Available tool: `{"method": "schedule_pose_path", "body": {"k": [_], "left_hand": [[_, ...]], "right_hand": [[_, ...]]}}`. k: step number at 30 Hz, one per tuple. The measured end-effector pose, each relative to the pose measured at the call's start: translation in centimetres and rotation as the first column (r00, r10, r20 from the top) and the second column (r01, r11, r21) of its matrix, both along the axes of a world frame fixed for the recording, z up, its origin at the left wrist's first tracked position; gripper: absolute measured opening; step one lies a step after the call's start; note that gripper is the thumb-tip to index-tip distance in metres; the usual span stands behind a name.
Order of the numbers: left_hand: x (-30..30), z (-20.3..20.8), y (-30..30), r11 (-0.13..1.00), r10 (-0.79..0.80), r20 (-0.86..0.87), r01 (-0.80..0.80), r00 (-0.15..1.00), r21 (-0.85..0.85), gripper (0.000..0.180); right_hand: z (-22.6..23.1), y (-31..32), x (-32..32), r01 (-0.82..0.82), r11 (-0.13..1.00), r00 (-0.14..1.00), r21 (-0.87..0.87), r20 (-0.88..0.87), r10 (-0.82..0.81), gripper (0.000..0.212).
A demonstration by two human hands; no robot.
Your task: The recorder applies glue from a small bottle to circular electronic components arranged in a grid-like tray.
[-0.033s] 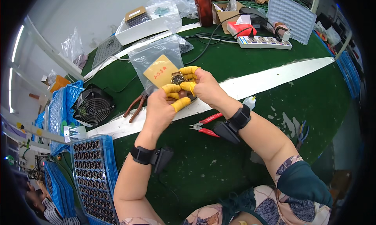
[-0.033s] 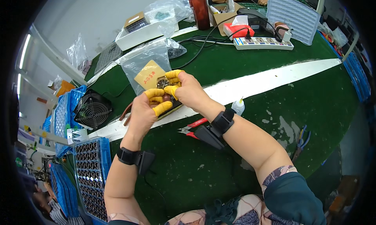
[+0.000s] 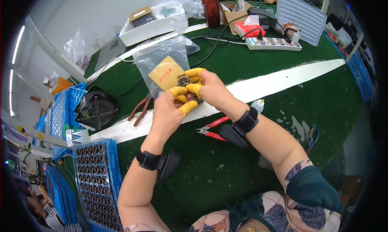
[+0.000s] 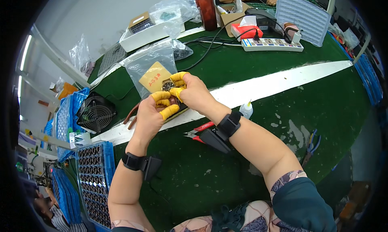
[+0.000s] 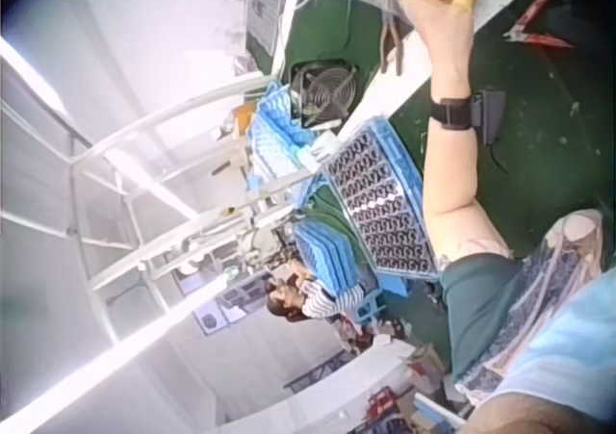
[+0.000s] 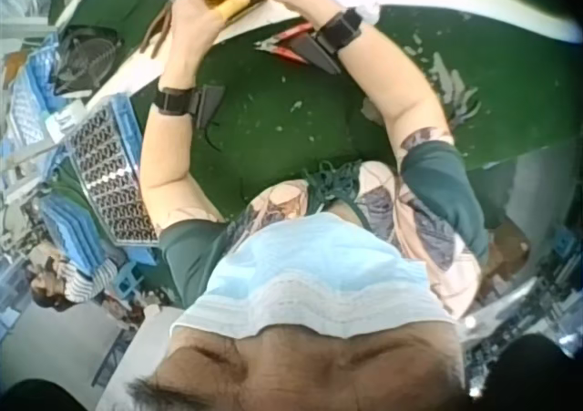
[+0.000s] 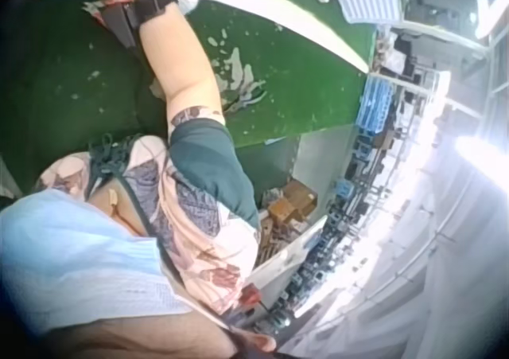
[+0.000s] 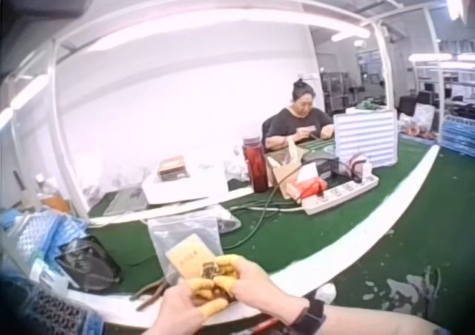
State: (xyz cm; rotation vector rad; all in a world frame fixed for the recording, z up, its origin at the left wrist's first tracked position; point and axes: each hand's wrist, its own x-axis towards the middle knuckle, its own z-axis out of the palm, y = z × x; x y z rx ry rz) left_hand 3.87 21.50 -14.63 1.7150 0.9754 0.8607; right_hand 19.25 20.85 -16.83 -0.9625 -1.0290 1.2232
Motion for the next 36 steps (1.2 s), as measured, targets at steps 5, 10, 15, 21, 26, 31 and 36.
{"method": "schedule_pose_path", "body": {"k": [5, 10, 15, 21, 26, 31, 36], "left_hand": [[-0.5, -1.0, 1.0, 0.997, 0.028, -0.178, -0.014, 0.984, 0.078, 0.026], [-0.5, 0.7, 0.6, 0.946, 0.165, -0.545, 0.025, 0.822, 0.324, 0.025], [-1.3, 1.2, 1.3, 0.965, 0.133, -0.549, 0.02, 0.825, 0.263, 0.026], [-1.7, 1.7, 1.6, 0.923, 0.214, -0.675, 0.081, 0.707, 0.377, 0.021], [-1.5, 3.1, 1.4, 0.881, 0.241, -0.75, 0.186, 0.616, 0.435, 0.019], [-3.1, 2.8, 1.7, 0.864, 0.181, -0.749, 0.261, 0.637, 0.431, 0.019], [-3.0, 1.6, 2.2, 0.918, 0.12, -0.725, 0.201, 0.678, 0.34, 0.016]], "right_hand": [[-0.4, 2.5, -0.2, 0.13, 0.988, 0.764, 0.08, 0.628, -0.151, 0.029], [-0.5, 2.2, -1.1, 0.052, 0.968, 0.577, 0.244, 0.784, -0.228, 0.025], [-0.9, 3.0, -1.3, 0.058, 0.968, 0.741, 0.246, 0.638, -0.207, 0.024], [-1.5, 3.6, -1.5, 0.049, 0.976, 0.78, 0.211, 0.602, -0.17, 0.024], [-2.1, 4.4, -1.3, 0.031, 0.993, 0.844, 0.113, 0.529, -0.087, 0.026], [-0.6, 3.9, -2.3, -0.048, 0.997, 0.899, -0.067, 0.432, 0.072, 0.026], [0.3, 3.2, -3.5, 0.002, 0.985, 0.538, 0.172, 0.83, -0.146, 0.025]]}}
